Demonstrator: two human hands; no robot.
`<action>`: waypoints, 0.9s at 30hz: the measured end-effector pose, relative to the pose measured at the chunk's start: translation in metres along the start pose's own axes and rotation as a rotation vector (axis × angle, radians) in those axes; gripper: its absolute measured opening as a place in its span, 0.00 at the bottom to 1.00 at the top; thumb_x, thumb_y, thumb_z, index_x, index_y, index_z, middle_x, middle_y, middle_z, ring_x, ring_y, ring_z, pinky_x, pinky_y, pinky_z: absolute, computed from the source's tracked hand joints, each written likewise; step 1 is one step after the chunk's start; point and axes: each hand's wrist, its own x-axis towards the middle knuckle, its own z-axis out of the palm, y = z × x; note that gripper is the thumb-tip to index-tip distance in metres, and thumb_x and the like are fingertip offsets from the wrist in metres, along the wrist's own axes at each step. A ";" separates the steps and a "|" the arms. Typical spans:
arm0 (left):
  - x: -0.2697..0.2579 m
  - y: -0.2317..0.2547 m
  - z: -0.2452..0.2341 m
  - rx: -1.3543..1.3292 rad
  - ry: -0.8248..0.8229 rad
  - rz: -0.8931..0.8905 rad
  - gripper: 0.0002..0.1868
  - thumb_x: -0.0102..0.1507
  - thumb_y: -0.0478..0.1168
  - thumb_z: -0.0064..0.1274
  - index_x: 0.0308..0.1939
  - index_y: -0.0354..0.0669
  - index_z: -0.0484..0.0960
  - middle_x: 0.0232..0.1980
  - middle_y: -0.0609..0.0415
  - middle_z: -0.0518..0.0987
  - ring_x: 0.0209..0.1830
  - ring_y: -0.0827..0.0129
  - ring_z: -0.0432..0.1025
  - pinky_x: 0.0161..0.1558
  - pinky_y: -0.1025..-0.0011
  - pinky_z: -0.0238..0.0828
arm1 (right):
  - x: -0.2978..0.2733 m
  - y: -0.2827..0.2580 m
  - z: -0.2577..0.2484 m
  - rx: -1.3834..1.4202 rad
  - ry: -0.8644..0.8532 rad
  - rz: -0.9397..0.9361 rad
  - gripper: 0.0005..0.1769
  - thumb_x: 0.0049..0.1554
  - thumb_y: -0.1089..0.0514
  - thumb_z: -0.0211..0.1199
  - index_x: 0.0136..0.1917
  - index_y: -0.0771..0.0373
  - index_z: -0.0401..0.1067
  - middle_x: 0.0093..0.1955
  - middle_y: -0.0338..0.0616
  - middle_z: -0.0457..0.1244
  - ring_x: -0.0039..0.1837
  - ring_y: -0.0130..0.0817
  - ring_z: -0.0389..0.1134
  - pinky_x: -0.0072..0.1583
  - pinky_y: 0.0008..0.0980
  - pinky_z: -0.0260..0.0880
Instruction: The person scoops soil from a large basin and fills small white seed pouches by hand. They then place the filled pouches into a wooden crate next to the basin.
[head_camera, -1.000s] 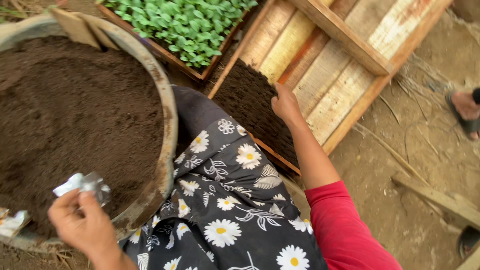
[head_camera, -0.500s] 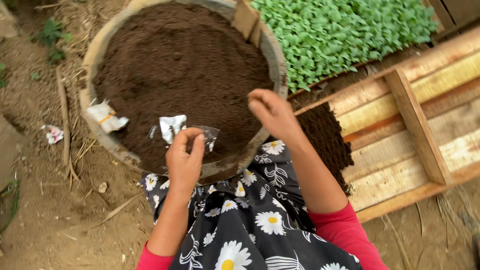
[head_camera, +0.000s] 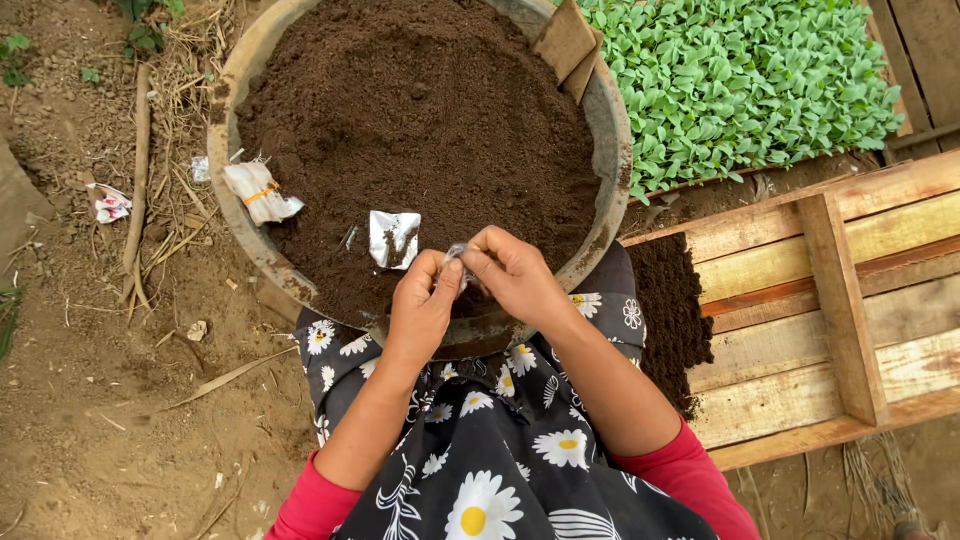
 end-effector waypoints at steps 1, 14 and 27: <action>0.000 0.001 0.001 -0.003 -0.001 -0.002 0.14 0.65 0.41 0.36 0.26 0.43 0.69 0.18 0.57 0.64 0.21 0.75 0.54 0.27 0.73 0.57 | 0.000 -0.003 -0.001 -0.002 0.001 0.003 0.11 0.57 0.59 0.48 0.33 0.60 0.63 0.22 0.39 0.56 0.26 0.22 0.53 0.33 0.22 0.58; 0.011 -0.004 -0.010 -0.461 -0.070 -0.397 0.19 0.64 0.47 0.32 0.47 0.41 0.74 0.35 0.51 0.71 0.31 0.70 0.65 0.38 0.71 0.65 | 0.009 0.015 -0.011 0.334 -0.122 0.223 0.10 0.52 0.64 0.55 0.49 0.65 0.69 0.29 0.46 0.63 0.28 0.22 0.59 0.29 0.14 0.51; 0.013 -0.004 -0.032 -0.175 0.142 -0.188 0.03 0.59 0.37 0.44 0.35 0.44 0.67 0.33 0.58 0.66 0.16 0.75 0.60 0.23 0.77 0.60 | 0.210 0.032 -0.039 -0.527 -0.127 -0.104 0.09 0.55 0.54 0.46 0.36 0.54 0.62 0.33 0.32 0.58 0.38 0.26 0.58 0.45 0.30 0.59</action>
